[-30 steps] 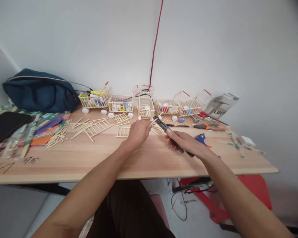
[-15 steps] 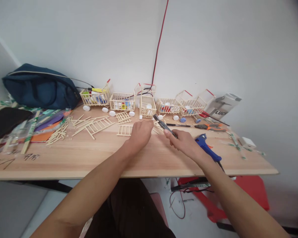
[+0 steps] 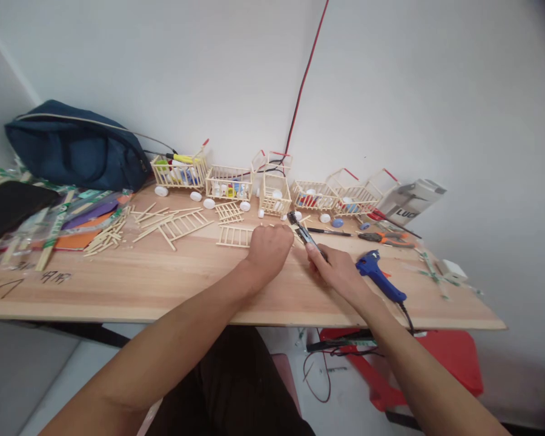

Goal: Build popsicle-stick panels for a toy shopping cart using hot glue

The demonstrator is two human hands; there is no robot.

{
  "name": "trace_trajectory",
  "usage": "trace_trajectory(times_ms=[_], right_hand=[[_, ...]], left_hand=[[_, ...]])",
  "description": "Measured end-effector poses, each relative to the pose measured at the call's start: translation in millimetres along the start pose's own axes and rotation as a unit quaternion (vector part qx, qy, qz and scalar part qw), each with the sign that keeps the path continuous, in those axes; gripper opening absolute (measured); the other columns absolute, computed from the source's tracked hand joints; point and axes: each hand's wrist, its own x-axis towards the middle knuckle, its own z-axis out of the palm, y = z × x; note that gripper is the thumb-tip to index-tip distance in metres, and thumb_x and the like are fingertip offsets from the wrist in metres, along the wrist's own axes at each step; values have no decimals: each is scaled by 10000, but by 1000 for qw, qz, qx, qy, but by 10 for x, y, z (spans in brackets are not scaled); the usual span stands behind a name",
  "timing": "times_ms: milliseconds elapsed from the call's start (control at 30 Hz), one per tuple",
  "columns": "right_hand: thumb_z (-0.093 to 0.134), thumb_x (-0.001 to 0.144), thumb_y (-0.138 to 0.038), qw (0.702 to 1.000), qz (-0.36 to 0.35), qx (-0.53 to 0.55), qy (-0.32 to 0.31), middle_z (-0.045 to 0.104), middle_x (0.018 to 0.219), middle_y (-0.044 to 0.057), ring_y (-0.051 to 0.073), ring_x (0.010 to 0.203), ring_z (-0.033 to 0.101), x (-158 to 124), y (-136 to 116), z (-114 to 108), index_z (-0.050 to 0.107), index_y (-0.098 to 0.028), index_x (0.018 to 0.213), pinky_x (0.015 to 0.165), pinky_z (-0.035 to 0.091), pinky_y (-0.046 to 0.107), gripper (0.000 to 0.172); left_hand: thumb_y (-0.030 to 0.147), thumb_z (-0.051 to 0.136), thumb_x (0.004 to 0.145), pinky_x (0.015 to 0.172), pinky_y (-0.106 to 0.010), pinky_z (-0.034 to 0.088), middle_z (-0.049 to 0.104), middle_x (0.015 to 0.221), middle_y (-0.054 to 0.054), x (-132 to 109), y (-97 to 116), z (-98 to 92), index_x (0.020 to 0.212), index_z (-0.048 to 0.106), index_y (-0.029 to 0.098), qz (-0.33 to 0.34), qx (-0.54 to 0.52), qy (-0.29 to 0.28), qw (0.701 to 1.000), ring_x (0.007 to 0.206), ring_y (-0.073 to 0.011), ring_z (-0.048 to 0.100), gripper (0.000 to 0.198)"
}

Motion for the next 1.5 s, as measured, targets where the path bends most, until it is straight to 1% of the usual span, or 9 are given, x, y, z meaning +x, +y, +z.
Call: trace_trajectory(times_ms=[133,300,367,433,567,800,933,1267,1500], right_hand=[[256,926,-673,998,6,52,-19,601,584,26,170,565,566,0,51,11,533,-206,689,574,381,276,593],[238,914,-700,993,30,107,-36,605,591,15,165,529,557,-3,83,-13,546,-207,770,555,405,279,598],[223,921,-693,994,27,97,-31,593,578,8,163,527,553,-18,76,-21,543,-208,760,564,406,280,602],[221,927,-683,998,14,64,-17,585,569,8,165,542,552,-35,60,-25,540,-208,736,578,397,281,604],[232,923,-685,1000,3,19,4,592,604,20,170,589,551,-40,33,-18,542,-202,728,594,382,282,607],[214,920,-694,1000,2,8,-9,588,619,21,175,612,554,-4,51,-20,542,-201,751,607,380,286,616],[232,915,-695,1000,4,11,-14,590,616,21,171,591,548,-20,30,-27,553,-198,769,584,381,280,609],[265,924,-674,999,5,44,-7,575,579,5,155,542,526,-45,20,17,562,-192,792,549,377,268,582],[259,924,-676,1000,2,23,8,607,593,22,171,568,556,-49,24,34,566,-187,783,584,385,278,594]], left_hand=[[31,422,901,682,-336,542,717,875,-167,-10,18,-7,974,655,77,-6,-5,0,1000,834,-261,715,248],[46,411,915,701,-338,544,720,911,-175,-23,46,-54,978,645,80,-12,-14,-2,1000,869,-265,716,245],[42,404,915,705,-341,547,721,904,-177,-29,54,-67,968,644,77,-11,-18,-1,1000,873,-268,716,249],[38,403,911,702,-348,550,721,890,-181,-33,57,-71,968,643,73,-11,-20,1,1000,873,-275,717,249],[28,396,904,694,-358,553,721,873,-181,-35,52,-66,956,640,69,-6,-28,3,1000,866,-282,718,253],[14,384,900,682,-353,550,721,872,-182,-34,41,-92,951,642,67,-11,-25,4,1000,858,-287,720,268],[18,391,900,690,-355,550,722,873,-182,-33,38,-103,942,641,68,-14,-33,2,999,863,-291,720,258],[16,401,897,681,-355,551,723,860,-182,-17,30,-48,954,646,68,-11,-29,7,1000,842,-289,721,257],[24,410,899,682,-360,553,724,902,-186,-21,35,-74,983,649,62,-9,-29,-3,1000,860,-293,720,256]])
